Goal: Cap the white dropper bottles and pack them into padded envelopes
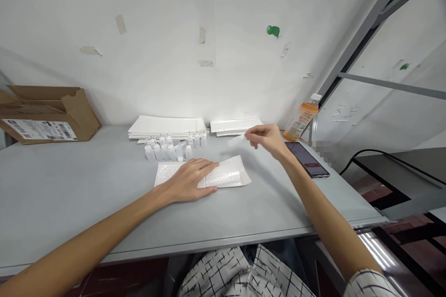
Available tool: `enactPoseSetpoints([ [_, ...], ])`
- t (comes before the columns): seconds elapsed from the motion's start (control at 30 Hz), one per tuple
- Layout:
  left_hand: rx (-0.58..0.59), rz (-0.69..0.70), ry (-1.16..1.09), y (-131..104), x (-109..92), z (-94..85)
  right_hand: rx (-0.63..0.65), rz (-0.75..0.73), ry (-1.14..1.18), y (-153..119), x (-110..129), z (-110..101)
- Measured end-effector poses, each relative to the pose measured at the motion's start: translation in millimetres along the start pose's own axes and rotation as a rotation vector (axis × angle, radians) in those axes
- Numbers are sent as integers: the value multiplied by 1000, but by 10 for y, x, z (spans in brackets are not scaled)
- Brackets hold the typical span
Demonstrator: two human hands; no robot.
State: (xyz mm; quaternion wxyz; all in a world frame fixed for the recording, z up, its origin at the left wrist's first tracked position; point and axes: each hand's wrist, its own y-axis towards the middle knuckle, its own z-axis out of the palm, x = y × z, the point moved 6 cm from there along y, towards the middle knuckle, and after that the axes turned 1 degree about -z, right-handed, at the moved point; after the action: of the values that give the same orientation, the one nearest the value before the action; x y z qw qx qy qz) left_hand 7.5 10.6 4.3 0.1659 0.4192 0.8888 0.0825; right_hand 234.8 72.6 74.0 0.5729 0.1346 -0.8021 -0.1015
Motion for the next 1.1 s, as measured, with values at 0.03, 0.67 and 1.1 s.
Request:
enactPoseSetpoints([
  [0.03, -5, -6, -1, 2, 4, 1, -18, 28, 34, -54, -76, -112],
  [0.67, -153, -85, -39, 13, 2, -41, 464, 180, 65, -433, -361, 343],
  [1.1, -559, -146, -104, 162, -317, -538, -127, 44, 53, -501, 161, -132],
])
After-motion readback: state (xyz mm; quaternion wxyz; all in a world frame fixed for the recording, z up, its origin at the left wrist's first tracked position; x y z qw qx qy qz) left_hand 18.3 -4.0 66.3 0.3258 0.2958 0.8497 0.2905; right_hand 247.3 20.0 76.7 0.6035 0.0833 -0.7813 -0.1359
